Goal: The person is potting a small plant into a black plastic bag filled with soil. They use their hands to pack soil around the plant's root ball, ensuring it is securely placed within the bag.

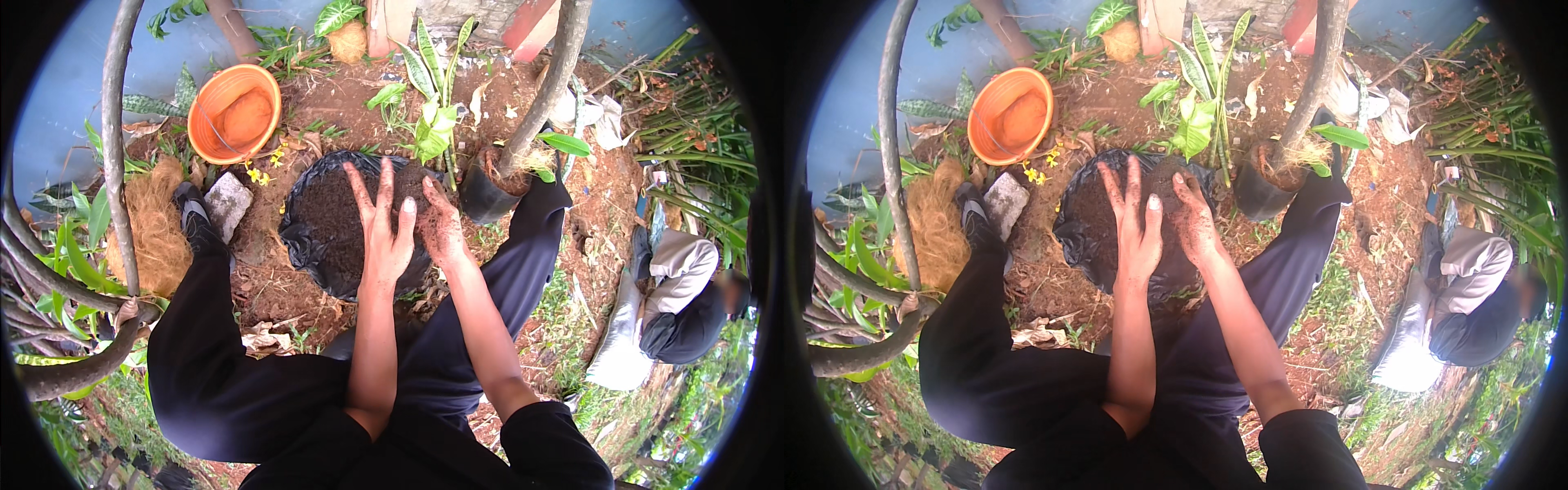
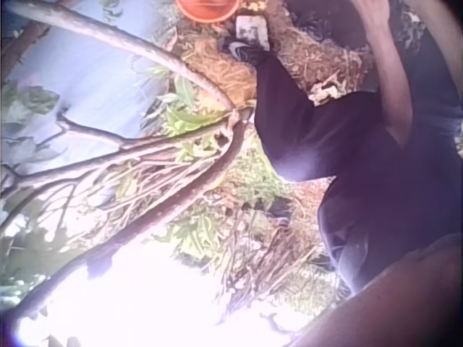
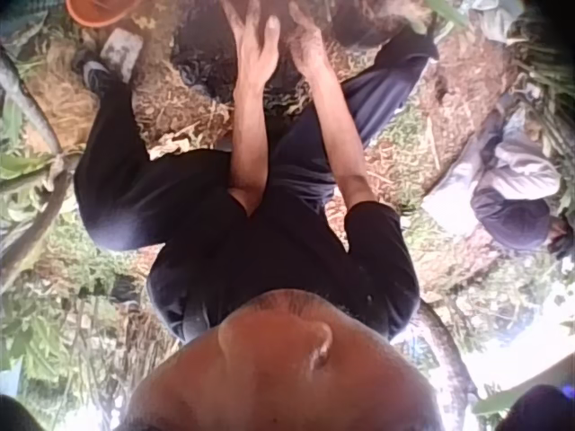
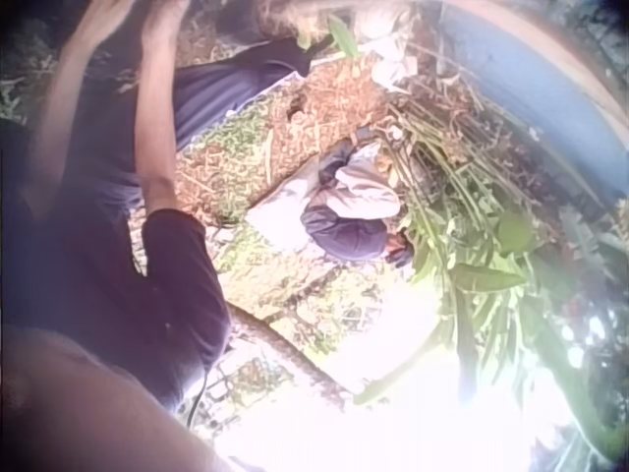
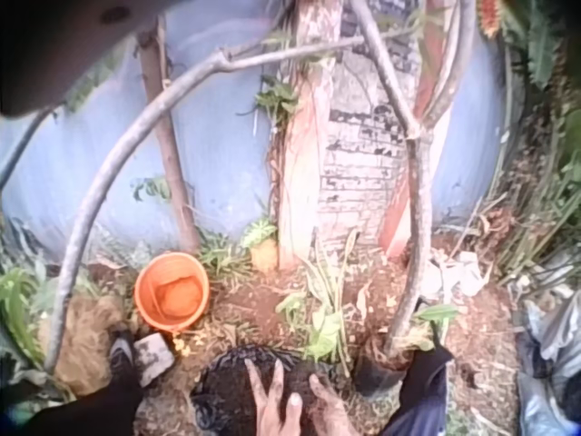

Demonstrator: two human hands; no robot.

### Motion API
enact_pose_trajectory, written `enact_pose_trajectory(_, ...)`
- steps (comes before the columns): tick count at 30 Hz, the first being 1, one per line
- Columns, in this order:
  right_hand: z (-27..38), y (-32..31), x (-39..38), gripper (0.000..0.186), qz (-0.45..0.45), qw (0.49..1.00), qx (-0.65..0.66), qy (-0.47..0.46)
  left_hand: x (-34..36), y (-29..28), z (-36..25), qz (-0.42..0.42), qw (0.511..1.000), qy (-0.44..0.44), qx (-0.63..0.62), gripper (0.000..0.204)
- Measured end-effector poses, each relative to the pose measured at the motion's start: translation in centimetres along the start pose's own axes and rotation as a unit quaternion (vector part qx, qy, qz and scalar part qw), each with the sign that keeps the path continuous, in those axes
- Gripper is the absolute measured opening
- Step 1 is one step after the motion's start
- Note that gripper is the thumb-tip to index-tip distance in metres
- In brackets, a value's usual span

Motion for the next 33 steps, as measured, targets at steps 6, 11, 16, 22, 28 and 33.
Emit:
enact_pose_trajectory(6,-0.6,-1.1,0.4,0.078,-0.009,0.999,-0.04,-0.003,0.1,0.3,0.0,0.054,0.997,-0.008,0.051,0.046)
enact_pose_trajectory(11,-0.3,-0.7,0.2,0.07,-0.018,1.0,-0.019,0.002,0.0,0.3,-0.1,0.043,0.999,-0.012,0.013,0.044)
enact_pose_trajectory(16,-0.5,-0.8,0.2,0.069,-0.032,0.999,-0.023,-0.002,0.0,0.2,0.8,0.079,0.996,0.025,0.046,0.049)
enact_pose_trajectory(22,-0.6,-1.1,0.3,0.068,-0.039,0.999,-0.026,0.0,-0.1,0.6,1.0,0.095,0.995,-0.024,-0.031,0.047)
enact_pose_trajectory(28,0.4,0.1,-0.3,0.069,-0.032,0.999,-0.015,-0.015,-0.2,0.7,1.1,0.125,0.991,-0.036,-0.04,0.051)
enact_pose_trajectory(33,0.2,-0.4,-0.3,0.065,-0.046,0.999,-0.011,-0.015,-0.2,0.9,1.7,0.18,0.98,-0.012,0.079,0.052)
Point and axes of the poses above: each hand's wrist, its own x-axis towards the middle knuckle, its own y-axis out of the palm, z = x × y, the point moved 6 cm from there along x, towards the middle knuckle, and after that the axes turned 3 degrees about y, right-handed, at the moved point
